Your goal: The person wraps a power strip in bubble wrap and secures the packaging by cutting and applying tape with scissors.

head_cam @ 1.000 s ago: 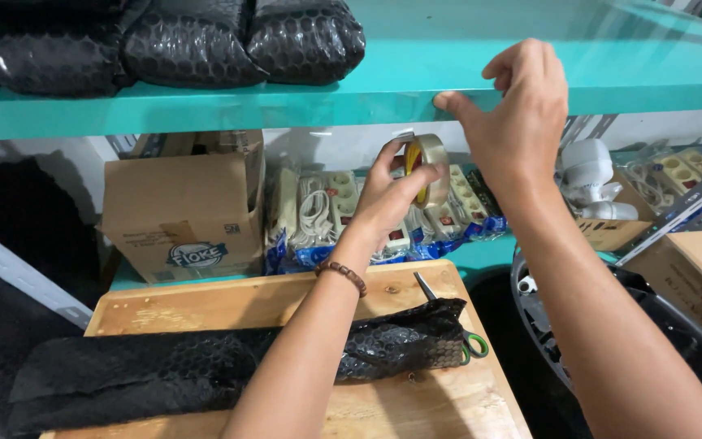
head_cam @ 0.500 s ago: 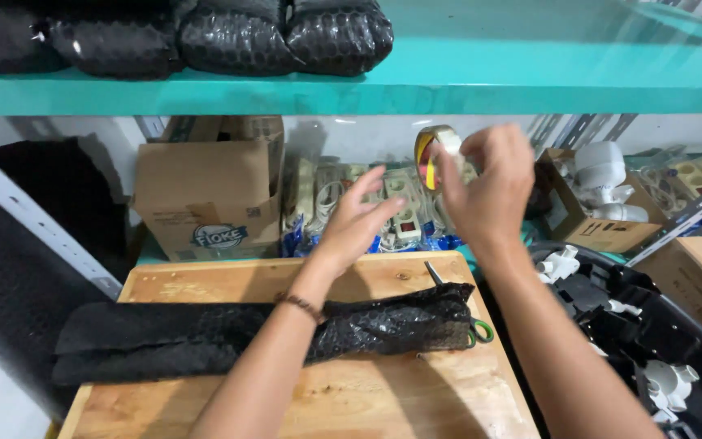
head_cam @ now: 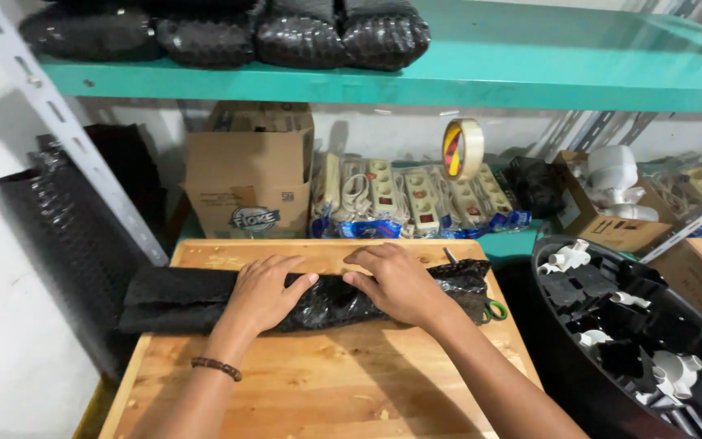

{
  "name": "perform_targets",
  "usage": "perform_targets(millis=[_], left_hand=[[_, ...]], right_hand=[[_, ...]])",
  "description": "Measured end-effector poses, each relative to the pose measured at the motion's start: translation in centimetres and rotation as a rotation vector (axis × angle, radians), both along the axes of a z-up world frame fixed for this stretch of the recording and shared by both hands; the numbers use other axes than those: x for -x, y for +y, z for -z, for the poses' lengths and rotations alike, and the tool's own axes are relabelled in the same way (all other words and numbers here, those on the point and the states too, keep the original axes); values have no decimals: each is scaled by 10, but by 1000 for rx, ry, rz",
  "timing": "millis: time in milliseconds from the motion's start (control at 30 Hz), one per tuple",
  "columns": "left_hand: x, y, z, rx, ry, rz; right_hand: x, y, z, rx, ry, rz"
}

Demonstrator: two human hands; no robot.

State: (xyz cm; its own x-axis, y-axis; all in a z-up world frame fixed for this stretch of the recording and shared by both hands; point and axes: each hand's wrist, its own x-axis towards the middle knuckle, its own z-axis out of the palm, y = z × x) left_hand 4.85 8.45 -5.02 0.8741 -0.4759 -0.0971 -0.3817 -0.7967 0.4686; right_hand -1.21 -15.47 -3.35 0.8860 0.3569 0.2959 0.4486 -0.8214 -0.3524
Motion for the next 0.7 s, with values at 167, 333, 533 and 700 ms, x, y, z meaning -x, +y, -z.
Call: perform_targets(millis=[167, 333, 533, 700], left_hand=[[11, 25, 26, -122, -125, -12], [7, 42, 77, -58, -439, -9], [22, 53, 80, -73, -505, -30], [23, 55, 79, -105, -447, -50]], right_hand=[[18, 12, 11, 125, 153, 32], [34, 11, 27, 178, 81, 60], [56, 15, 20, 164, 92, 82], [55, 1, 32, 478, 170, 261]])
